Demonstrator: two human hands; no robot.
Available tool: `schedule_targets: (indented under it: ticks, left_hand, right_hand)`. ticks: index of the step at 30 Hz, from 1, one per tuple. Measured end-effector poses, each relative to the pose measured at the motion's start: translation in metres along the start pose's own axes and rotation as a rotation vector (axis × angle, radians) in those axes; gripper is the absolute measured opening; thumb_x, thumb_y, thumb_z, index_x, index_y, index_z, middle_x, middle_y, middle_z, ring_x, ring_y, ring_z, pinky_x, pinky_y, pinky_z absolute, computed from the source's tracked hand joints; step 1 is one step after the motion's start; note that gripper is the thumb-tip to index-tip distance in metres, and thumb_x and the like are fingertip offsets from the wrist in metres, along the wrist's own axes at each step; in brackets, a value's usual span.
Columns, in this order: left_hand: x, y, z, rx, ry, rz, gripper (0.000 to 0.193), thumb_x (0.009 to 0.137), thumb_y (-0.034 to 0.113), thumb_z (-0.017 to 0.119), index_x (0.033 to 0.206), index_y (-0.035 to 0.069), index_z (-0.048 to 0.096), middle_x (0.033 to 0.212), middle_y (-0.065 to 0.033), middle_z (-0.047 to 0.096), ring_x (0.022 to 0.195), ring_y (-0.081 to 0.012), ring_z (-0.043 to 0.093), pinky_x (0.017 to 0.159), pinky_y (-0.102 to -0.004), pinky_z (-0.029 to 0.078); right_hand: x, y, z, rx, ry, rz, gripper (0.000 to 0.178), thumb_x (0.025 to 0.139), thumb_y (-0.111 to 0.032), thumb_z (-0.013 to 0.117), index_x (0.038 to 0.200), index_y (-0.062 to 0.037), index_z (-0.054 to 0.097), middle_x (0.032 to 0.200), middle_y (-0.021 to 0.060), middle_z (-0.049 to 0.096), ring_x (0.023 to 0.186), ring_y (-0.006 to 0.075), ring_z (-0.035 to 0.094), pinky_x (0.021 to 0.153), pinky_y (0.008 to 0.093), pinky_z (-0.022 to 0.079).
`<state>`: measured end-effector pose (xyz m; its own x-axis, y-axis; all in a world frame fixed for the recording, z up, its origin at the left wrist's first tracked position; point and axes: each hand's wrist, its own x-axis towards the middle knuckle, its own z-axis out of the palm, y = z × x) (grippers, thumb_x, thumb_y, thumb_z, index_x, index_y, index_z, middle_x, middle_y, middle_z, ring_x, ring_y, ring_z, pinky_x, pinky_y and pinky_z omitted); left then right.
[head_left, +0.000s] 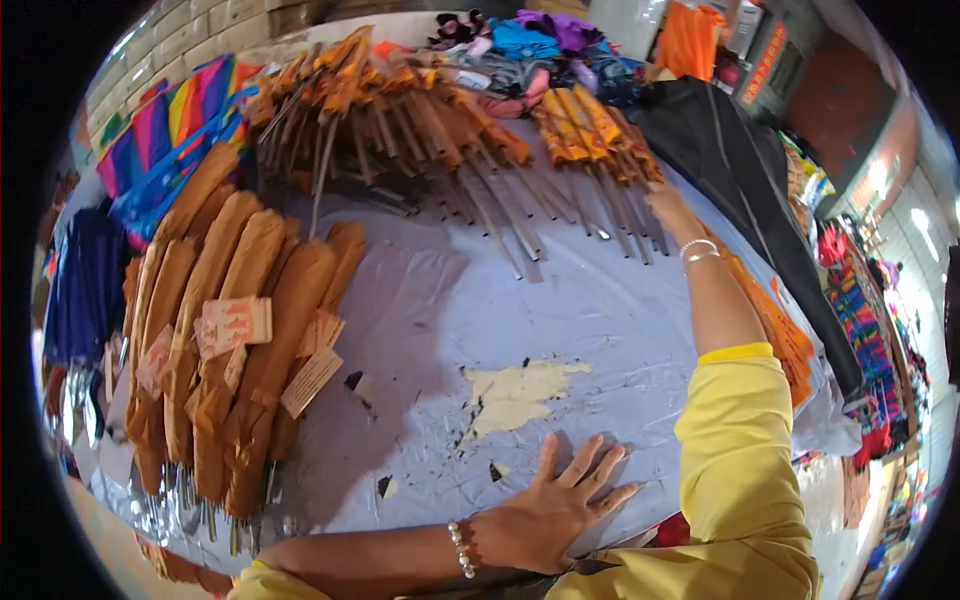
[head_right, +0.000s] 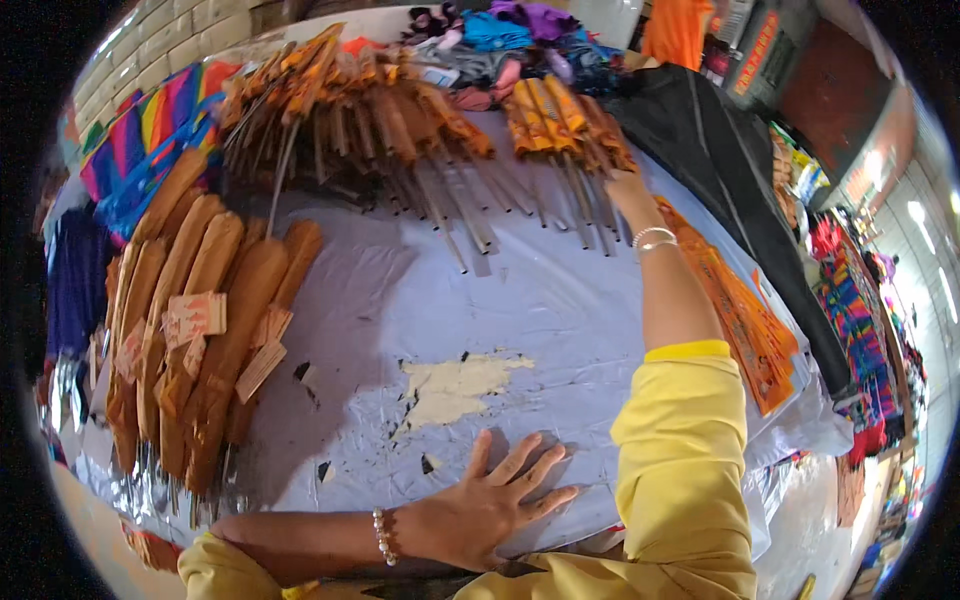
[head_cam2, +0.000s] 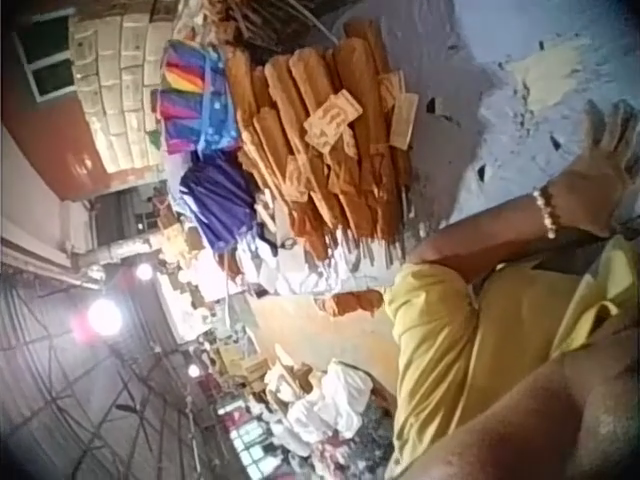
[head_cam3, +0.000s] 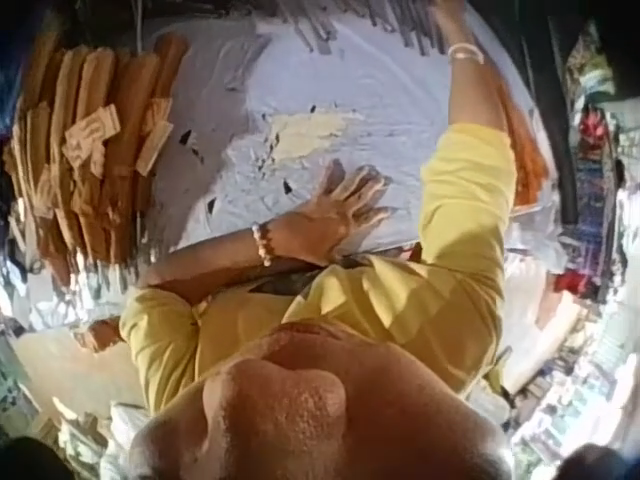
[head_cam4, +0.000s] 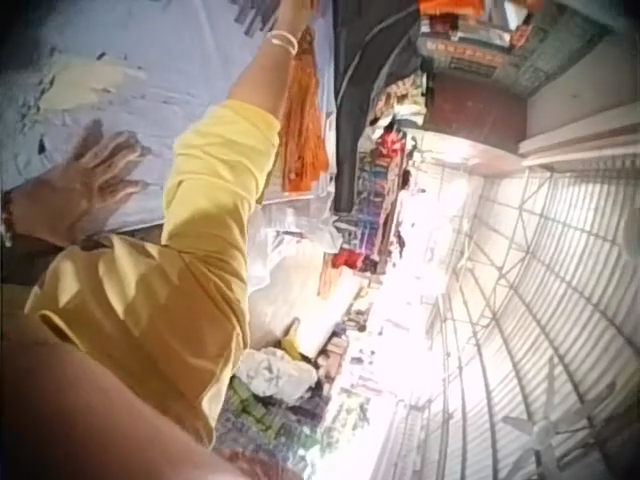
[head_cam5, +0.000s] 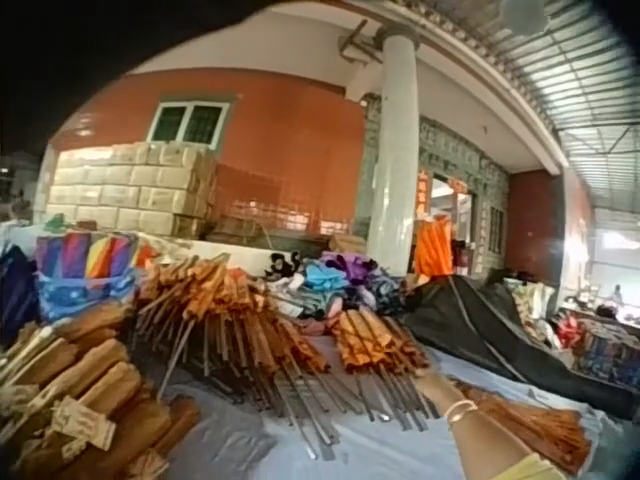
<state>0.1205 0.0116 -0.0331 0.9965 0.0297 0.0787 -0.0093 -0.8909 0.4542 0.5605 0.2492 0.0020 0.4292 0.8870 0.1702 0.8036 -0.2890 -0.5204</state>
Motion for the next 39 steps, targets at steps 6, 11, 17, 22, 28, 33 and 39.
schedule_targets:
  ticks: [6, 11, 17, 22, 28, 33, 39]
  left_hand:
    - [-0.001, -0.004, -0.002, 0.007, 0.009, 0.075, 0.104, 0.063, 0.052, 0.069, 0.146, 0.011, 0.021, 0.149, -0.0261, 0.009, 0.138, -0.0444, 0.004, 0.098, -0.0715, 0.009]
    - [-0.001, -0.012, 0.008, 0.042, 0.022, 0.105, 0.107, 0.058, 0.055, 0.069, 0.145, 0.013, 0.024, 0.15, -0.0221, 0.01, 0.139, -0.0422, 0.002, 0.099, -0.0711, 0.004]
    - [-0.034, 0.011, -0.017, 0.077, 0.248, -0.03, 0.059, 0.068, 0.038, 0.069, 0.116, 0.008, 0.056, 0.117, -0.019, 0.053, 0.111, -0.0338, 0.048, 0.09, -0.0536, 0.037]
    - [-0.185, 0.025, -0.061, 0.3, 1.043, -0.462, 0.01, 0.076, 0.018, 0.07, 0.079, 0.009, 0.066, 0.075, -0.0069, 0.066, 0.066, -0.0259, 0.063, 0.061, -0.033, 0.05]
    - [-0.284, 0.048, -0.055, 0.612, 0.781, -0.953, 0.027, 0.076, 0.024, 0.069, 0.069, 0.0, 0.058, 0.067, -0.0174, 0.059, 0.065, -0.0365, 0.058, 0.06, -0.0433, 0.045]
    - [-0.283, 0.044, -0.039, 0.688, 0.669, -1.014, 0.032, 0.078, 0.027, 0.068, 0.073, -0.002, 0.057, 0.068, -0.0202, 0.058, 0.066, -0.039, 0.056, 0.062, -0.0454, 0.045]
    - [-0.281, 0.041, -0.049, -0.205, 0.972, -0.938, 0.033, 0.091, 0.029, 0.054, 0.078, -0.001, 0.054, 0.061, -0.0072, 0.054, 0.056, -0.0193, 0.052, 0.053, -0.0329, 0.041]
  right_hand:
    - [-0.049, -0.045, 0.01, -0.631, 0.331, -0.042, 0.045, 0.08, -0.023, 0.053, 0.124, -0.0153, 0.053, 0.116, 0.0245, 0.054, 0.111, 0.0375, 0.052, 0.094, 0.0435, 0.042]
    - [-0.155, -0.164, 0.053, 0.052, -0.219, -0.614, 0.034, 0.08, -0.016, 0.062, 0.113, -0.0074, 0.061, 0.101, 0.0118, 0.06, 0.089, 0.0218, 0.057, 0.077, 0.0322, 0.045]
    - [-0.289, -0.234, 0.055, 0.231, -0.527, -0.776, 0.029, 0.085, -0.018, 0.059, 0.112, -0.0046, 0.059, 0.098, 0.008, 0.059, 0.084, 0.0147, 0.051, 0.075, 0.0279, 0.043]
    - [-0.36, -0.17, -0.019, 0.233, -0.487, -0.494, 0.024, 0.087, -0.013, 0.052, 0.107, -0.0016, 0.059, 0.071, -0.0011, 0.048, 0.066, 0.0072, 0.047, 0.058, 0.0224, 0.04]
    - [-0.406, -0.098, -0.055, 0.288, -0.341, -0.187, 0.021, 0.086, -0.012, 0.052, 0.104, -0.0046, 0.059, 0.067, -0.0007, 0.052, 0.053, 0.0058, 0.047, 0.049, 0.0211, 0.038]
    - [-0.424, -0.106, -0.032, 0.391, -0.449, -0.161, 0.024, 0.088, -0.018, 0.05, 0.107, -0.0056, 0.058, 0.068, -0.0009, 0.052, 0.054, 0.0055, 0.051, 0.048, 0.019, 0.039]
    - [-0.43, -0.143, 0.0, 0.596, -0.707, -0.168, 0.026, 0.089, -0.025, 0.053, 0.108, -0.0081, 0.059, 0.071, -0.0004, 0.054, 0.055, 0.0063, 0.051, 0.049, 0.019, 0.04]
